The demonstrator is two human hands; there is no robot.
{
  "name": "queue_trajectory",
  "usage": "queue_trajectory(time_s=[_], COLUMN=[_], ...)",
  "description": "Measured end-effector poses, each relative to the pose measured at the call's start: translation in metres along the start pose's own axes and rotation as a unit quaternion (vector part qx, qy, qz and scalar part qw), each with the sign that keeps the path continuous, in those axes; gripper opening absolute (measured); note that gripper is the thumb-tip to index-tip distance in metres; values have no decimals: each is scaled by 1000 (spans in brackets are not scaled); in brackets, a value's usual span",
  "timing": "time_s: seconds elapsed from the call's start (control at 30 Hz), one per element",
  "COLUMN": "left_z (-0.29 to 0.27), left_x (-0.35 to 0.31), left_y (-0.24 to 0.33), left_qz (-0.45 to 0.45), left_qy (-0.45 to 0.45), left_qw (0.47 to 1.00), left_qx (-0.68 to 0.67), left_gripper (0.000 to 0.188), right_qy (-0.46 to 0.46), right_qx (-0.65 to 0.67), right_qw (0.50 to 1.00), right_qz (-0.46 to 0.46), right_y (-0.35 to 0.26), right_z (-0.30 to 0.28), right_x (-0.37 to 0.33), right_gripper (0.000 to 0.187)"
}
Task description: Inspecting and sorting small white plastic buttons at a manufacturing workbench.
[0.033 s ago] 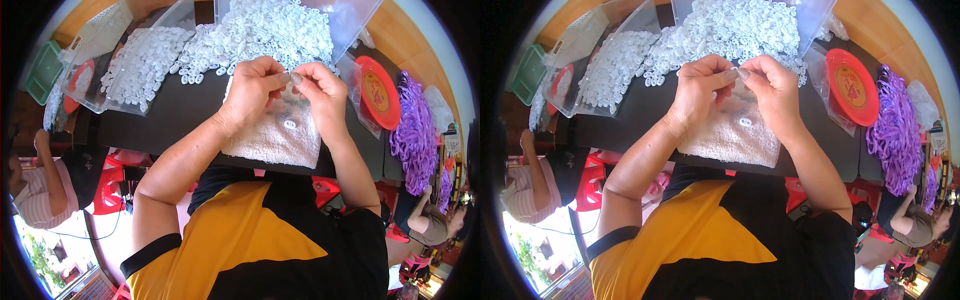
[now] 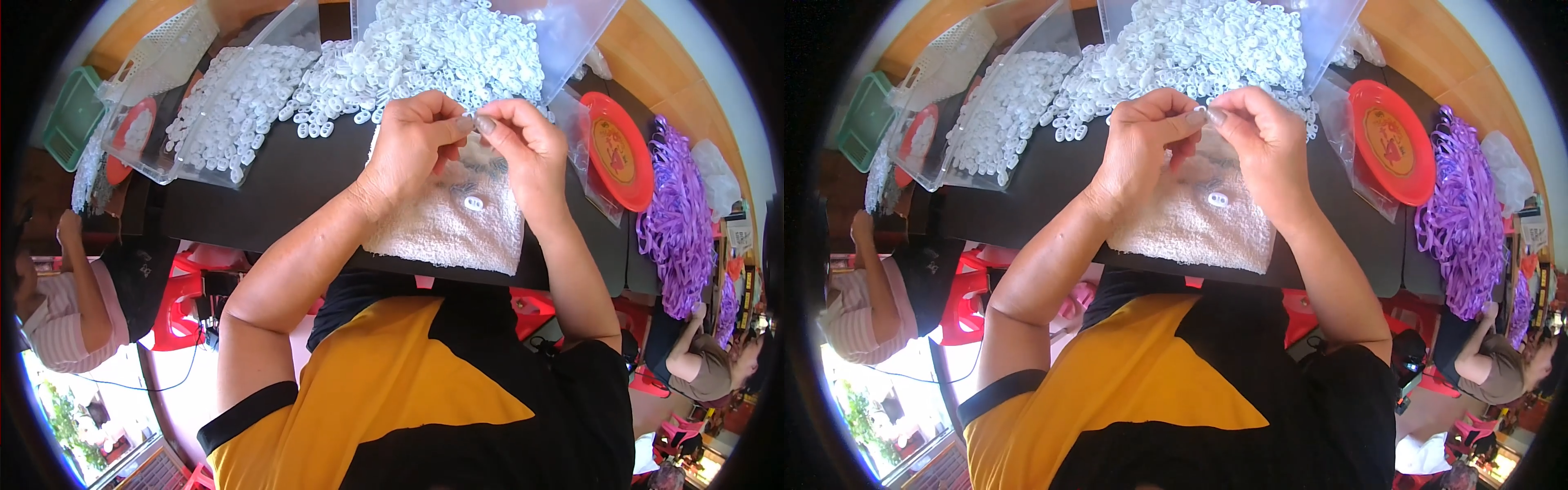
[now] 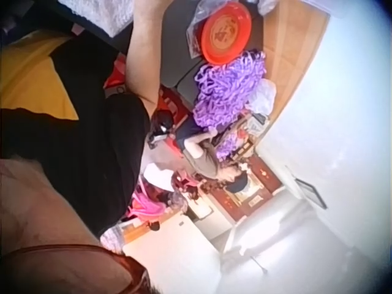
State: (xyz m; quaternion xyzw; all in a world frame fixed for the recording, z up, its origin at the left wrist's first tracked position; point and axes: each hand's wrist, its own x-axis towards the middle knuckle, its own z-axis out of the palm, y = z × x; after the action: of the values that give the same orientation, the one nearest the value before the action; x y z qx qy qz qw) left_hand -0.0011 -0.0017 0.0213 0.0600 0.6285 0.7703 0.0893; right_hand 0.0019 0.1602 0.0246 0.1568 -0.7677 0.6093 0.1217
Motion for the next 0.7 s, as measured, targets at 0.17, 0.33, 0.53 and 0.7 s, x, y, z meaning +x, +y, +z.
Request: queue_trajectory(time_s=[0.17,0.33,0.53,0.7], left_z=[-4,-13,-1,-2], left_x=[9,9,15,10], left_y=[-7,-8,-9,-5], left_qz=[-40,-31,-39,-27], left_qy=[17,15,7,-19], left_qw=[993,991,989,988], left_qx=[-114,-127,-143,-153], left_gripper=[13,14,13,12], right_qy=[-144,-594,-559,-393], right_qx=[-76,186,310,293], right_qw=[975,722,753,846], right_qz=[-148,-302,-158,-208], right_y=[-69,-141,-158,-149], right_z=[-22,26,10,9], right_x=[-16,-61,-60,-95], right_gripper=[18,20,25,26])
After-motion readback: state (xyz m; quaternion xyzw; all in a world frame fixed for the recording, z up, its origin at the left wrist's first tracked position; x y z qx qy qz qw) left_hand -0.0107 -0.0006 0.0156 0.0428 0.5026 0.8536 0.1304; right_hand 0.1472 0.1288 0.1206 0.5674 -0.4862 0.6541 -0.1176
